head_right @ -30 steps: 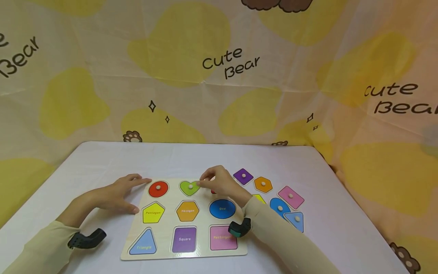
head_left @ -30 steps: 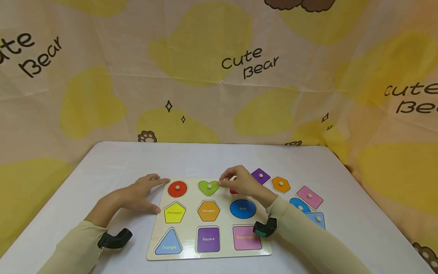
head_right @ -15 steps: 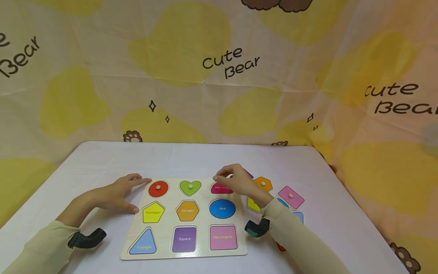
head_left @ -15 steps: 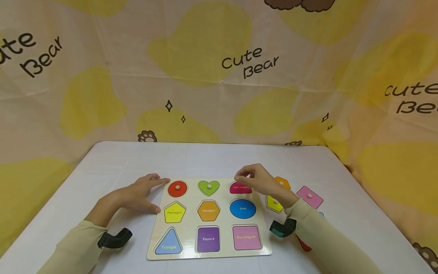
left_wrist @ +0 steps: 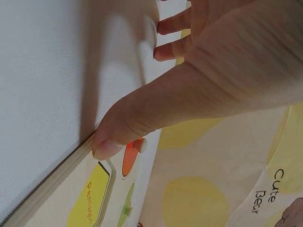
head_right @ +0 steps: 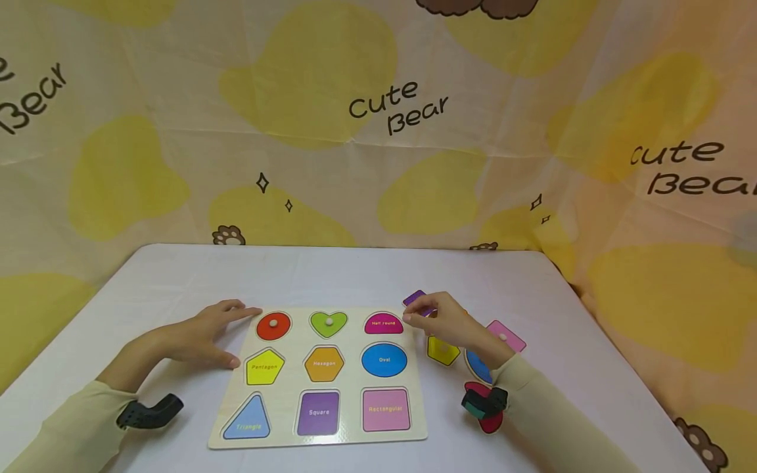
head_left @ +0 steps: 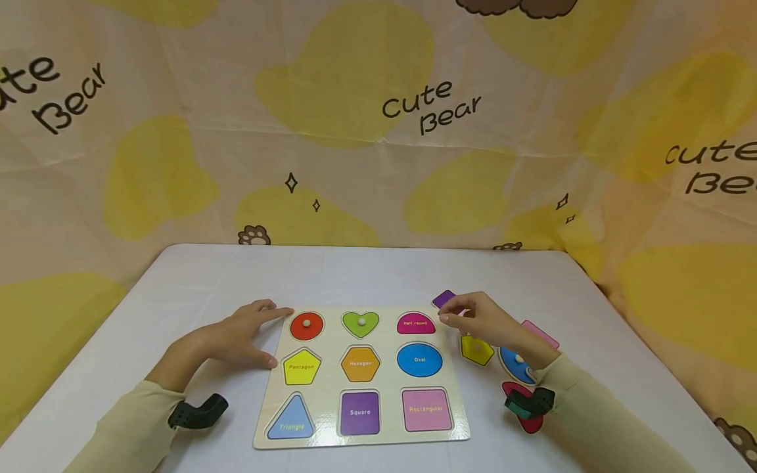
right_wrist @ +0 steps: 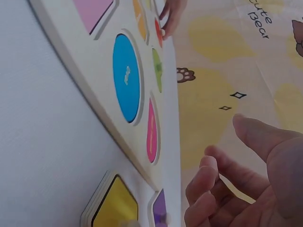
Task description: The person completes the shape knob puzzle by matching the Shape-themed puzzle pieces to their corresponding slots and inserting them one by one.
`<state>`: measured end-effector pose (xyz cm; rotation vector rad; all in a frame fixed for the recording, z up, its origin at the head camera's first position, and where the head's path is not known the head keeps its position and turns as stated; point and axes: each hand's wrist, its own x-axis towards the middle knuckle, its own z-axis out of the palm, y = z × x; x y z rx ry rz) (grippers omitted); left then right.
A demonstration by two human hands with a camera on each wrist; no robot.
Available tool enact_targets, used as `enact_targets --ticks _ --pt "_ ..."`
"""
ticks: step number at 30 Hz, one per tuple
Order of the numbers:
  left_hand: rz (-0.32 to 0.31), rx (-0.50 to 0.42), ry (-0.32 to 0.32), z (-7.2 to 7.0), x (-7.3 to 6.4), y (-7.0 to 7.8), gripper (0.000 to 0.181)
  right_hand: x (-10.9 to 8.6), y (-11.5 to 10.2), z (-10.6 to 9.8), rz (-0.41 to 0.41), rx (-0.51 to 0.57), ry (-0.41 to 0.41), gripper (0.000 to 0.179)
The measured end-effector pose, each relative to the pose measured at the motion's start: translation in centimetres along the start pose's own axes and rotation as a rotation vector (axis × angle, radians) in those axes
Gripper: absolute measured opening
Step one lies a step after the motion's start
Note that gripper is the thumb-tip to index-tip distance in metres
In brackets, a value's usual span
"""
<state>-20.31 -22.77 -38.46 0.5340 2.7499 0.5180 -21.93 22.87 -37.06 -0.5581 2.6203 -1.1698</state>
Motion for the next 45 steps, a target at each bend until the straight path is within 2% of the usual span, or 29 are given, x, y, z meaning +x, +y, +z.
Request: enact_targets --ticks 9,14,17,25,32,45 --pt "0.007 0.003 0.000 0.0 0.0 -0.2 0.095 -2.5 1.7 -1.0 -0.050 0.005 -0.040 0.028" --pt "0.011 0.005 0.002 0.1 0.0 -0.2 0.095 -3.7 2.1 -1.3 -0.097 -0.045 -0.017 0.024" --pt "0.009 0.007 0.001 0.1 0.1 -0.2 0.095 -4.4 2.3 -1.4 -0.084 -0.061 -0.011 0.025" --pt "0.006 0.009 0.000 0.0 0.1 -0.2 0.095 -6.4 2.9 -1.7 -0.010 -0.016 0.000 0.026" --pt "0.004 0.005 -0.002 0.0 0.0 -0.1 0.095 -8.0 3.6 -1.8 -0.023 -0.021 -0.005 0.024" --pt "0.001 0.008 -0.005 -0.1 0.0 -0.1 0.095 -10.9 5.4 -2.6 -0.041 0.096 -0.059 0.022"
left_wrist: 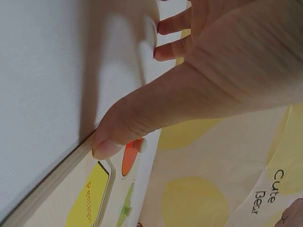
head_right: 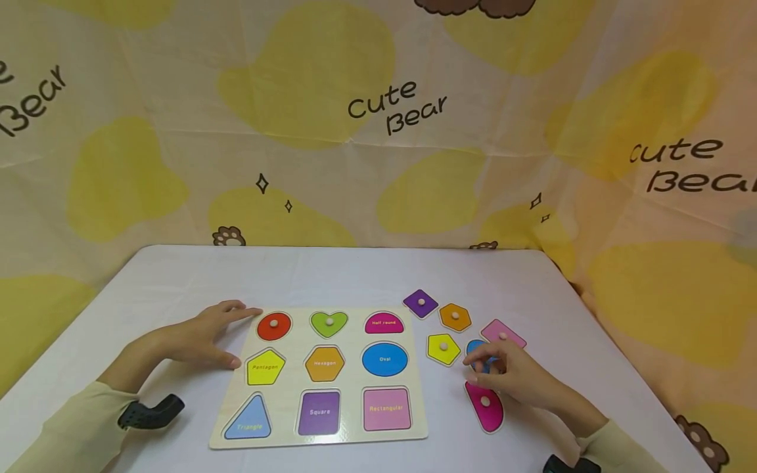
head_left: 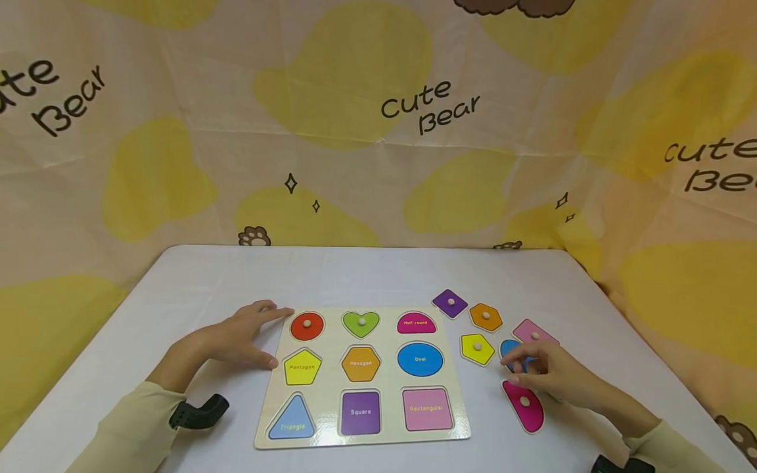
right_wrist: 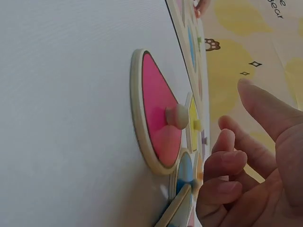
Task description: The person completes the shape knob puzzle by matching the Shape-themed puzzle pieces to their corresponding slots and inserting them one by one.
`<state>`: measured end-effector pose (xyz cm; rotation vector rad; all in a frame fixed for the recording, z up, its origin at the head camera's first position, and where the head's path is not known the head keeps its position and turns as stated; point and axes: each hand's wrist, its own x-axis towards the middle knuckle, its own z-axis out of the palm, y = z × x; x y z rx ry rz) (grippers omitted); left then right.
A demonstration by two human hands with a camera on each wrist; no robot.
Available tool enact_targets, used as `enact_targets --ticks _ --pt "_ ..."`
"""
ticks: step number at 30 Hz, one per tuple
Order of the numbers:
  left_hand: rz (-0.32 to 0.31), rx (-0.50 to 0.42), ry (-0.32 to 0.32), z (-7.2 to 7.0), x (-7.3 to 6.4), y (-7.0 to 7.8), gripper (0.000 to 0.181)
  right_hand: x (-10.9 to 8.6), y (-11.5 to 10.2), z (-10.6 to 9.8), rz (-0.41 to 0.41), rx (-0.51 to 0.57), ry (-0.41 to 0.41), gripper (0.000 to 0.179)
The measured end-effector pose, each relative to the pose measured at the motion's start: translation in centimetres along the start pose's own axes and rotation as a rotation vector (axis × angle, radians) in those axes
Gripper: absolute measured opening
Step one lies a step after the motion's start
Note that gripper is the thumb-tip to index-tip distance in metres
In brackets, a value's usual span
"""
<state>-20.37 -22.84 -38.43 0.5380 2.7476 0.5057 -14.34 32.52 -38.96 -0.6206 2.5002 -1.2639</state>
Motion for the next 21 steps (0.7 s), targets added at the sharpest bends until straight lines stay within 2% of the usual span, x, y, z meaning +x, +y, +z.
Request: enact_targets --ticks 6,10,17,21 --pt "0.019 -0.005 0.008 0.2 0.0 -0.2 0.094 -1.2 0.4 -0.2 0.078 0.037 -0.046 0.025" --pt "0.023 -0.007 0.009 0.2 0.0 -0.3 0.094 -1.9 0.9 0.0 0.128 0.021 -0.052 0.027" --pt "0.016 -0.009 0.003 0.2 -0.1 -0.3 0.094 -2.4 1.4 0.1 0.095 0.010 -0.050 0.017" --pt "0.021 -0.010 0.003 0.1 -0.1 -0.2 0.094 -2.5 1.4 0.2 0.107 0.013 -0.053 0.017"
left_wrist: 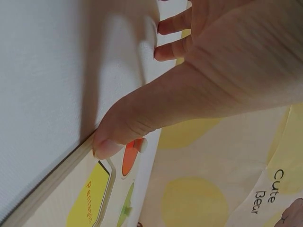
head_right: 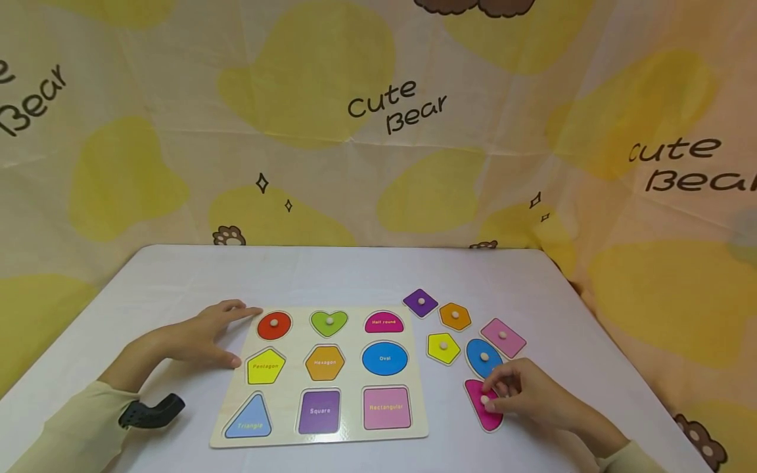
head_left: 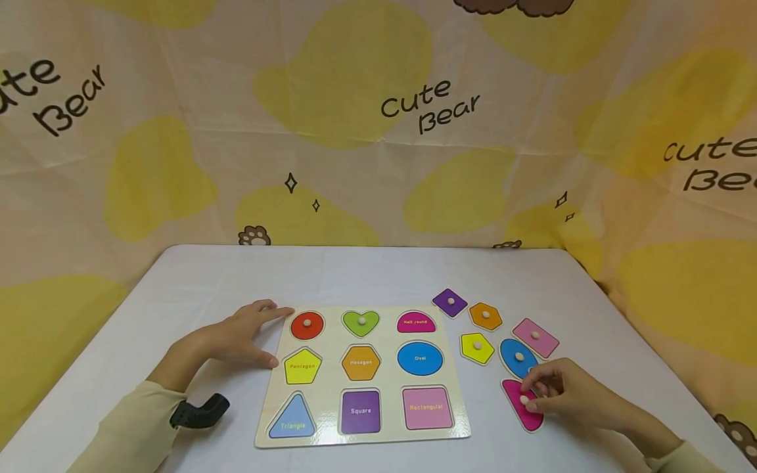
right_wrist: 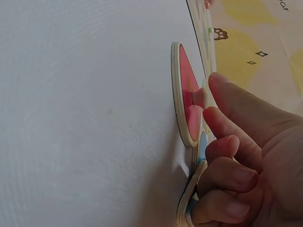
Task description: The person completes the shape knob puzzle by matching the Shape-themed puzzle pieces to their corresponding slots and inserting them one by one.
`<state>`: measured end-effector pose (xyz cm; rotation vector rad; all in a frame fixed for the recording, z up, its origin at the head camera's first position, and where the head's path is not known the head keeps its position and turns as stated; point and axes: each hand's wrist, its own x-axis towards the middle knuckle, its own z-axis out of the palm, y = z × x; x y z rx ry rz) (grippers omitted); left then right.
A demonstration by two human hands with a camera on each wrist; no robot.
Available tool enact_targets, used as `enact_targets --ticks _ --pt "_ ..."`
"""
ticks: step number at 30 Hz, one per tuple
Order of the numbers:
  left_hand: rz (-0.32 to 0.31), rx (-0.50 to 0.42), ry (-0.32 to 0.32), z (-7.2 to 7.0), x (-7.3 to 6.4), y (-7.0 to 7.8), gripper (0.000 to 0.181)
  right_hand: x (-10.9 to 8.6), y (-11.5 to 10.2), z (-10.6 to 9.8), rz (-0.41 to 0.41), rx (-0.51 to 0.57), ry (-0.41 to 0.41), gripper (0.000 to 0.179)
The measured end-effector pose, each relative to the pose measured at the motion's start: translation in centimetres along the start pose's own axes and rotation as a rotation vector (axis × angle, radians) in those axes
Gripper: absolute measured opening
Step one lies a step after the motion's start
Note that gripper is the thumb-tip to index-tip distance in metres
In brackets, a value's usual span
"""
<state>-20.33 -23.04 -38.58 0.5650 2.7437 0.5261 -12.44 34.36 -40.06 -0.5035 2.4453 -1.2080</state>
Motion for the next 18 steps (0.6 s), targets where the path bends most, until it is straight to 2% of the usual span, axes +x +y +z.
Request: enact_targets --ticks 4,12,14,18 --pt "0.000 -0.003 0.000 0.01 0.00 0.00 0.095 0.13 -0.09 0.20 -0.004 -0.011 0.007 0.017" --pt "-0.006 0.003 0.002 0.01 0.03 0.02 0.095 0.13 0.11 0.47 -0.119 -0.055 0.038 0.012" --pt "-0.004 0.003 0.003 0.04 0.03 0.05 0.095 0.10 -0.05 0.48 -0.116 -0.063 0.037 0.012" --pt "0.004 0.001 0.007 0.07 0.03 0.08 0.094 0.19 -0.70 0.40 -0.049 -0.095 0.042 0.008"
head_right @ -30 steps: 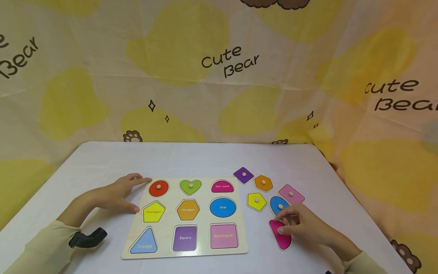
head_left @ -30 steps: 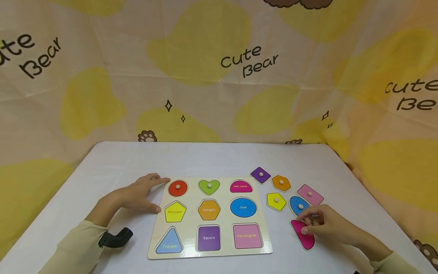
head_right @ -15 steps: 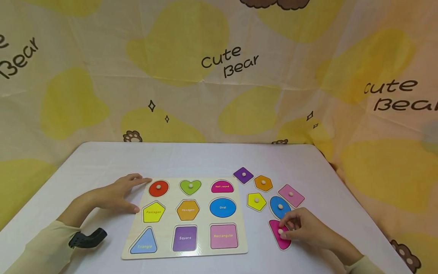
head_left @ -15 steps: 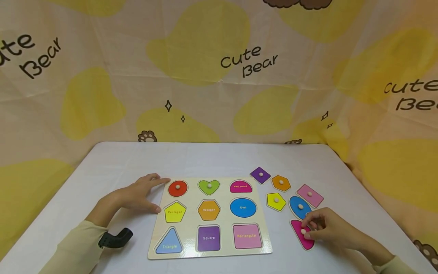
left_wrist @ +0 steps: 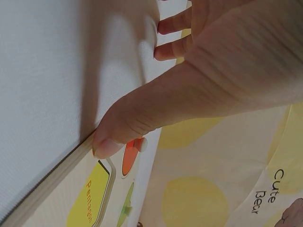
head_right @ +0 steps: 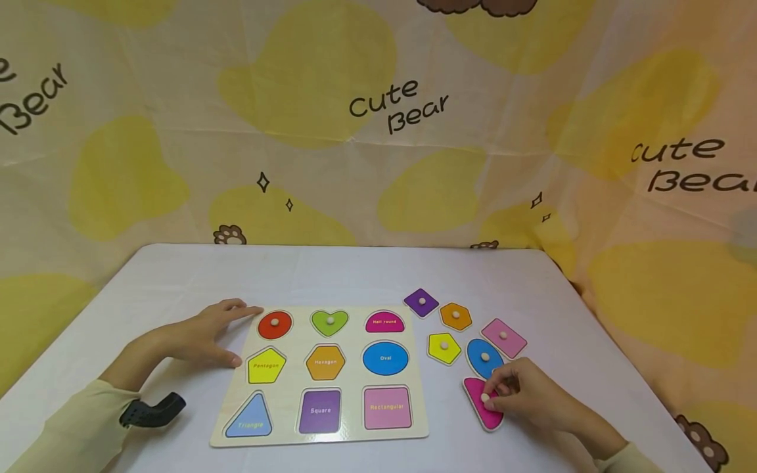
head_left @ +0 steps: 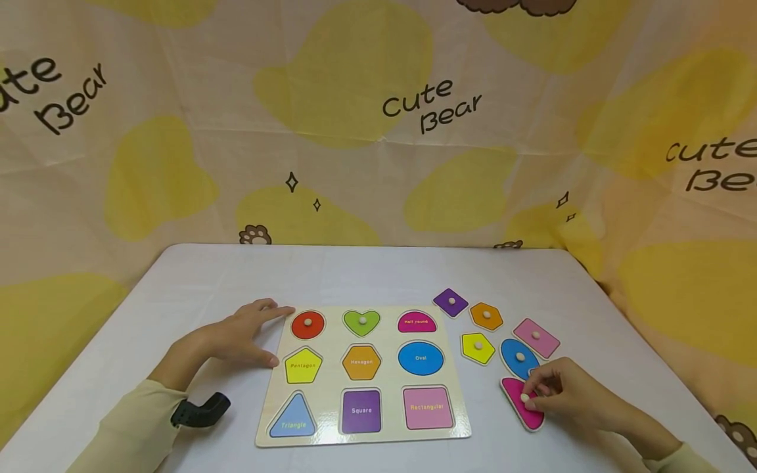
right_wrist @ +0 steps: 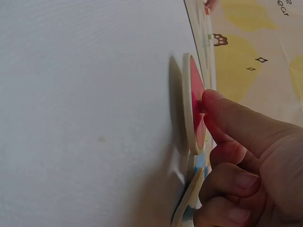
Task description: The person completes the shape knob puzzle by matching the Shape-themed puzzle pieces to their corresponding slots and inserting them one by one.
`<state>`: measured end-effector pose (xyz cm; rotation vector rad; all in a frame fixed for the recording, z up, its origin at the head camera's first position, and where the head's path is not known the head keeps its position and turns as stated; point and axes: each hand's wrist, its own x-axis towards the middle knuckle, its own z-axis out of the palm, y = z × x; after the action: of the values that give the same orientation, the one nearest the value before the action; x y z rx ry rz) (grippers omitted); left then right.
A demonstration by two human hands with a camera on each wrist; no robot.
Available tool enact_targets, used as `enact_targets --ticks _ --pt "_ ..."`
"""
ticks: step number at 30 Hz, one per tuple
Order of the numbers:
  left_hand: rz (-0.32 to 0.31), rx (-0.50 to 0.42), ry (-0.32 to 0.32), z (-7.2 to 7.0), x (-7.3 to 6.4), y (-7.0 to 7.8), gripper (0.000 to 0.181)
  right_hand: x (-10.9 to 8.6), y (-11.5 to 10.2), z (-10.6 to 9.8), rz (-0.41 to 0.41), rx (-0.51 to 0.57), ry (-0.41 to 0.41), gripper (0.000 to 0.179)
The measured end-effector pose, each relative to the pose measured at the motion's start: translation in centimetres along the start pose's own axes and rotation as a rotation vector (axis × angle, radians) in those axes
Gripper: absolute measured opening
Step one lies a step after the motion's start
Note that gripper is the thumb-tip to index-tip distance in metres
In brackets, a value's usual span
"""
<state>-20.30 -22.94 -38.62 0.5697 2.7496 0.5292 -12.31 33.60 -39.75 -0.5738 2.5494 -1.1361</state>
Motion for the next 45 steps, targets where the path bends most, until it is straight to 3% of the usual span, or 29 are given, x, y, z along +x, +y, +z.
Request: enact_targets --ticks 5,14,21,28,37,45 --pt "0.001 0.001 0.007 0.0 0.0 -0.1 0.094 0.4 -0.8 -0.2 0.070 -0.026 0.018 0.007" --pt "-0.004 0.004 0.005 0.1 0.0 -0.1 0.094 1.6 -1.2 -0.3 0.061 -0.018 0.045 0.013" --pt "-0.016 0.008 0.003 0.0 0.0 0.0 0.095 3.2 -1.7 -0.3 -0.001 -0.067 0.096 0.010" --pt "-0.019 0.010 0.000 0.0 0.0 0.1 0.094 5.1 -2.3 -0.2 0.030 -0.115 0.127 0.011" --pt "-0.003 -0.001 0.005 0.1 -0.1 0.1 0.093 6.8 -2.7 -0.3 0.004 -0.018 0.093 0.017" --pt "-0.005 0.003 0.007 0.0 -0.2 0.1 0.093 7.7 -2.8 -0.4 -0.023 0.000 0.085 0.017"
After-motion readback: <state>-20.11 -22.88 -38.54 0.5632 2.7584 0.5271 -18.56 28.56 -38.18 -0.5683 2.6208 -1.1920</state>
